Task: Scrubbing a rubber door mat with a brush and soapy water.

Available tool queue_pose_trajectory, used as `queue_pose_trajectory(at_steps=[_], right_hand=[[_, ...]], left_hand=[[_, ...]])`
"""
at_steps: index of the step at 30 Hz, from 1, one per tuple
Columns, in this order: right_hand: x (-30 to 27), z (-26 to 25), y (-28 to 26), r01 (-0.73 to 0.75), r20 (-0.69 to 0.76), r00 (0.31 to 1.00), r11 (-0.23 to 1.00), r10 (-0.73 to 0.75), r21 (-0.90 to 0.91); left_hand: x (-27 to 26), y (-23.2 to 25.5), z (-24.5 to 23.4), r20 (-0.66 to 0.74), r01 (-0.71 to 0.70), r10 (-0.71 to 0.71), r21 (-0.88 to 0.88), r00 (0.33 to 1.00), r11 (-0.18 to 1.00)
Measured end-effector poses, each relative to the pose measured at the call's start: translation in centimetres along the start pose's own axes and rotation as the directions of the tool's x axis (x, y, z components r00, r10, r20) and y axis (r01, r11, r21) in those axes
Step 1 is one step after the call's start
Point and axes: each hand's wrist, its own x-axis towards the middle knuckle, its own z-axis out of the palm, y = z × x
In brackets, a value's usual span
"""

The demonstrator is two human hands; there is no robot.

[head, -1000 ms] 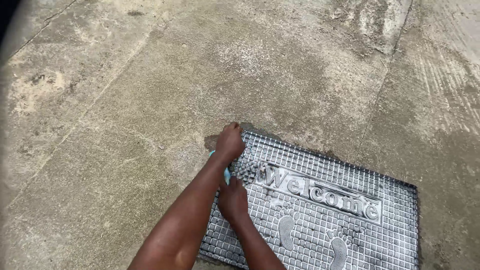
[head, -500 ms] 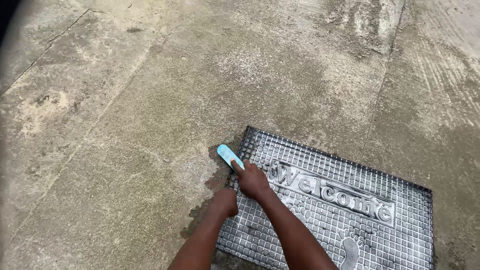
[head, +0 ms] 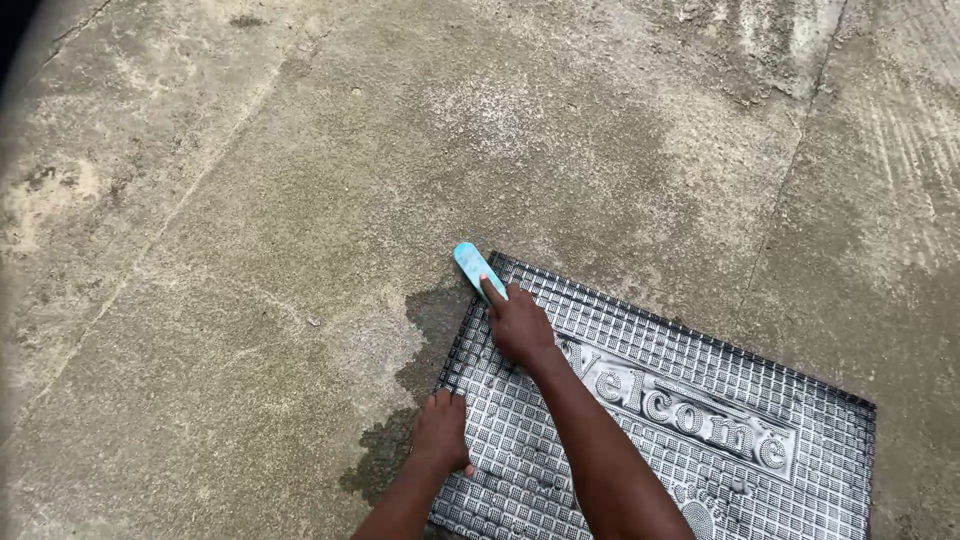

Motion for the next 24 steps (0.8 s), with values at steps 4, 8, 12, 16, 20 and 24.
queue_pose_trajectory(at_steps=[4, 8, 12, 16, 20, 24], right_hand=[[-4.7, 2.7, -0.7, 0.164, 0.114, 0.980, 0.986, -0.161, -0.014], [-0.3, 0.7, 1.3, 0.249, 0.125, 0.964, 0.960, -0.234, -0.127], [3.9, -0.7, 1.7, 0.011, -0.046, 0.999, 1.000, -0.012, -0.023], [2.1, -0.5, 5.1, -0.092, -0.110, 0.990, 0.996, 0.092, 0.010], [-4.5, -1.9, 13.9, -0.365, -0.111, 0.925, 0.931, 0.362, -0.004], [-12.0, -1.5, 24.2, -0.524, -0.272, 0.817, 0.852, 0.508, 0.018]], left_hand=[[0.5, -0.4, -0.3, -0.008, -0.010, 0.010, -0.022, 1.000, 1.000], [0.9, 0.0, -0.2, -0.006, 0.004, -0.005, -0.047, 1.000, 0.999], [0.2, -0.8, 0.1, -0.040, -0.016, 0.012, -0.080, 0.999, 0.997], [0.6, -0.9, 0.0, -0.113, -0.036, 0.027, -0.075, 0.993, 0.997], [0.2, -0.3, -0.3, -0.079, -0.061, 0.055, -0.074, 0.995, 0.995], [-0.2, -0.2, -1.3, -0.040, -0.016, 0.012, -0.092, 0.999, 0.996]])
